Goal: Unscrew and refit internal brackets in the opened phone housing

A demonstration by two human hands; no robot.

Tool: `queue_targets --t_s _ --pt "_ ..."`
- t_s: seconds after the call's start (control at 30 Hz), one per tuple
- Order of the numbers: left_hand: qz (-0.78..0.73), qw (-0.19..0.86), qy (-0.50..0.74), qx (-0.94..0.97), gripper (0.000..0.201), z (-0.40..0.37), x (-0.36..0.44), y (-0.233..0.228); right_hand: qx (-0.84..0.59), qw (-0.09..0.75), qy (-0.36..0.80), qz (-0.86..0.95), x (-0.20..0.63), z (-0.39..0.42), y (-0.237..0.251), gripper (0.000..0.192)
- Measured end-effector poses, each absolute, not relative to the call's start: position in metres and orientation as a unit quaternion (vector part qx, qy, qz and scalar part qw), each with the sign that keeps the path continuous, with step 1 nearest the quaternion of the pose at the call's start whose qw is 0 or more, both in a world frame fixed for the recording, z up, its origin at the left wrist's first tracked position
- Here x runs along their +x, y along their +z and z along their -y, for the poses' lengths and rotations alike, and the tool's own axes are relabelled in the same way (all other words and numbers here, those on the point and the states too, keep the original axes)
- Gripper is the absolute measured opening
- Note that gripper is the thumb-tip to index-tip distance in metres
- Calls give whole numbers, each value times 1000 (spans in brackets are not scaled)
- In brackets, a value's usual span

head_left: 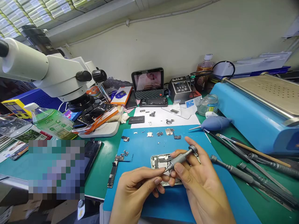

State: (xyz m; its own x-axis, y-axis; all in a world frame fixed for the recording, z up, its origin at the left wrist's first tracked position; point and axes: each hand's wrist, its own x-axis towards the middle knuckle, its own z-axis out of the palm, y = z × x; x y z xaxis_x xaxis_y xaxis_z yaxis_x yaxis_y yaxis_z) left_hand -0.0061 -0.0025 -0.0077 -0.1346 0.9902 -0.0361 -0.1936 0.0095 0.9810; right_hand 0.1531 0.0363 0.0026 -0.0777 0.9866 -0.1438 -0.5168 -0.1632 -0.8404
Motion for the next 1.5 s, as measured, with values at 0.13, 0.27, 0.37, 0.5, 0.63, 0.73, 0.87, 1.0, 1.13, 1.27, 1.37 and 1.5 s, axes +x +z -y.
queue_targets --t_s 0.13,0.27,0.37,0.5,0.63,0.73,0.87,1.0,1.13,1.27,1.37,1.5 --pt "-485 516 572 413 28 2 -8 -9 -384 568 659 308 153 -35 4 82" --pt "-478 516 571 423 27 3 -9 -11 -394 566 656 306 152 -37 6 85" --pt "-465 518 570 437 22 3 -10 -13 -402 568 652 302 151 -37 8 86" --pt "-444 523 562 463 18 2 -15 -14 -401 577 646 299 148 -35 11 83" --pt "-438 519 566 468 18 2 -16 -15 -399 579 639 311 149 -35 8 83" --pt "-445 513 575 456 19 4 -15 -17 -400 569 638 329 151 -36 4 85" --pt "-445 512 579 452 17 6 -13 -19 -398 572 635 334 153 -36 2 82" --pt "-441 515 578 455 17 5 -14 -18 -403 563 638 336 154 -36 2 83" --pt "-434 520 574 460 16 4 -14 -15 -402 561 640 337 154 -36 1 81" --pt "-431 525 572 460 16 3 -14 -12 -401 560 639 343 154 -37 0 80" --pt "-434 526 571 457 15 2 -14 -11 -406 558 638 342 154 -38 0 80" --pt "-436 523 574 455 16 2 -14 -11 -414 560 627 348 154 -38 0 83"
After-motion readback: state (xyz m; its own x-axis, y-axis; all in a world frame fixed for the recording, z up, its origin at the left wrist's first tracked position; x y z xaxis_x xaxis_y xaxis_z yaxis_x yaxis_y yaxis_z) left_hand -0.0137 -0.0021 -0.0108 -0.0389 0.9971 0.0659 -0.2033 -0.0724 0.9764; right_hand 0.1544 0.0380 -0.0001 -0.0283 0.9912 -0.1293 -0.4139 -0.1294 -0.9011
